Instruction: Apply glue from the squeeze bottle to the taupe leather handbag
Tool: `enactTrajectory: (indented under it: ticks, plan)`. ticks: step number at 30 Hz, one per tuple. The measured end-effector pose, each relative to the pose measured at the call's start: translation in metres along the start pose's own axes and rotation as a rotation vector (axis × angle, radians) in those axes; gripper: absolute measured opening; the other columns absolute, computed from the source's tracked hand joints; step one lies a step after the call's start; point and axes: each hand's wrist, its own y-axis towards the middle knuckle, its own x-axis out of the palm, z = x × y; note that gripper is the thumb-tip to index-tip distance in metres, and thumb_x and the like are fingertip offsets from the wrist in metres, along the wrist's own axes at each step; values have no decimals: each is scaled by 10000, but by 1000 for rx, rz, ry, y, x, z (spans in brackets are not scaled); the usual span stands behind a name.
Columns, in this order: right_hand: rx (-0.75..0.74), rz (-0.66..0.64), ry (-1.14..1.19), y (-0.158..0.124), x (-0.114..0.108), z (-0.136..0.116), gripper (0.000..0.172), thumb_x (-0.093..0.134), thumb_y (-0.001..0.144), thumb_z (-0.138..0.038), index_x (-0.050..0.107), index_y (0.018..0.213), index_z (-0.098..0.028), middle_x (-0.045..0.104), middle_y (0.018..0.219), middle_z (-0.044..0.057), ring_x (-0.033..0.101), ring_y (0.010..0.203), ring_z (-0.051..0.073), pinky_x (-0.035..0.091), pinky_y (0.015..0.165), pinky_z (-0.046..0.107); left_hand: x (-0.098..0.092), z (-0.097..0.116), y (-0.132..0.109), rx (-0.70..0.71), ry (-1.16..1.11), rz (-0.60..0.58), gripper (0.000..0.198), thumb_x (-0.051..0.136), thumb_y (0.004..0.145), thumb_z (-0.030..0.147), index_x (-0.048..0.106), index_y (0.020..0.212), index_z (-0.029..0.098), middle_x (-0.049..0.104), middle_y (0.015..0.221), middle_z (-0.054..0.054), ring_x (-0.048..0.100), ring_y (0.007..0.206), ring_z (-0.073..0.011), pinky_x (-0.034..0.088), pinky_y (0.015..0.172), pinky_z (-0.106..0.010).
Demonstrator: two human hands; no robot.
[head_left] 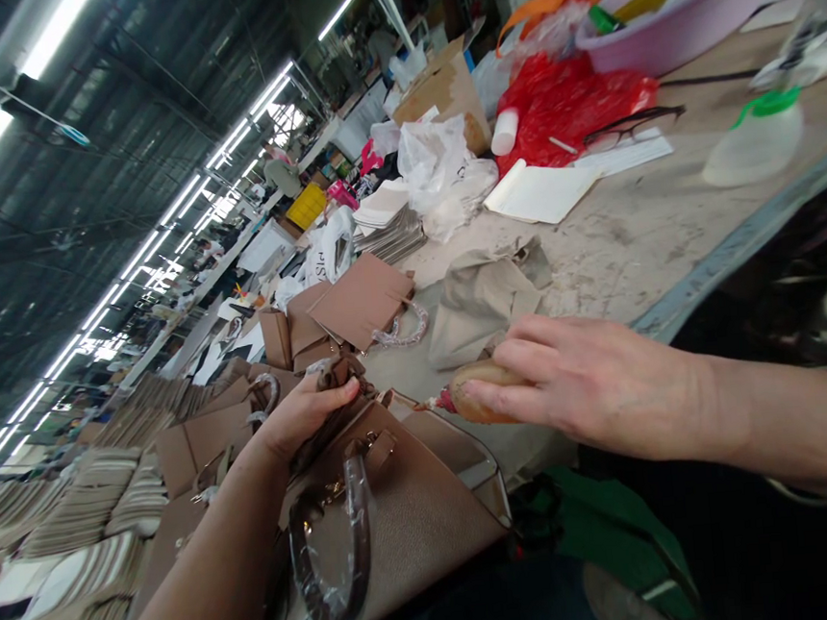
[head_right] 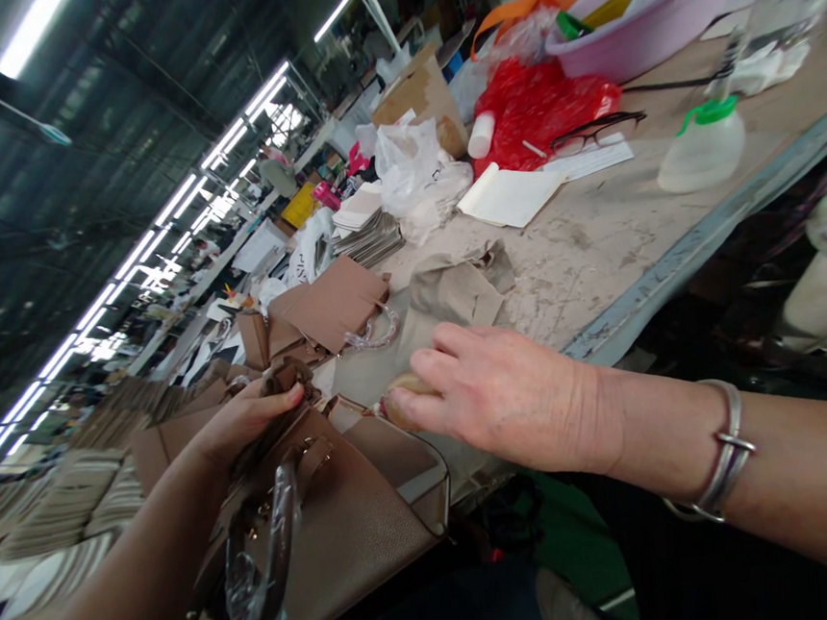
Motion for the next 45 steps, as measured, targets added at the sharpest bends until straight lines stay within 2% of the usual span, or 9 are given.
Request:
enactTrajectory:
  ticks: [8, 17, 23, 27, 34, 41, 45]
  plan:
    - [5, 73, -61, 10, -4, 2, 295, 465, 964, -115, 608, 1208, -200, 512, 866, 65, 407, 811, 200, 322, 663, 303, -1, -5, 1, -37, 11, 22, 438, 836, 638, 450, 644, 908, 163, 684, 810, -27, 612, 705, -175, 497, 655, -274]
    - [13, -23, 3, -3, 3, -2, 319, 487, 936, -98, 603, 1219, -191, 501, 876, 58, 422, 814, 206, 337, 664, 304, -2, -9, 5, -23, 37, 22, 448, 838, 632, 465, 651, 898, 156, 657, 804, -18, 588, 710, -157, 485, 676, -253]
    - [47, 60, -59, 6, -1, 1, 324, 448, 961, -120, 610, 1224, -219, 514, 874, 70, 422, 809, 207, 326, 668, 298, 1, -8, 3, -28, 63, 2, 416, 823, 645, 450, 650, 889, 160, 667, 819, -32, 592, 710, -169, 484, 659, -262]
    - [49, -6, -20, -3, 4, 0, 340, 491, 925, -105, 599, 1232, -204, 512, 880, 65, 420, 811, 205, 341, 677, 300, 2, -7, 2, -13, 79, 16, 410, 822, 629, 470, 649, 842, 166, 652, 766, -20, 579, 675, -162, 478, 639, -258]
    - [61, -154, 106, -28, 16, -6, 336, 558, 914, -108, 567, 1234, -209, 519, 904, 47, 454, 858, 198, 399, 703, 286, 4, -7, 6, -29, 71, 21, 435, 851, 588, 475, 668, 828, 161, 666, 791, -39, 601, 705, -186, 498, 655, -266]
    - [76, -39, 21, -10, 5, -5, 375, 442, 943, -105, 572, 1269, -237, 485, 879, 61, 418, 817, 214, 352, 670, 298, 7, -7, 5, -16, 138, -9, 425, 815, 634, 486, 650, 845, 156, 647, 789, -34, 577, 700, -167, 484, 655, -258]
    - [87, -67, 8, -10, 11, -1, 405, 460, 917, -103, 560, 1284, -245, 488, 901, 62, 415, 830, 216, 354, 675, 301, 6, -9, 6, -15, 171, -30, 454, 792, 658, 507, 634, 880, 145, 641, 809, -32, 570, 728, -171, 472, 688, -269]
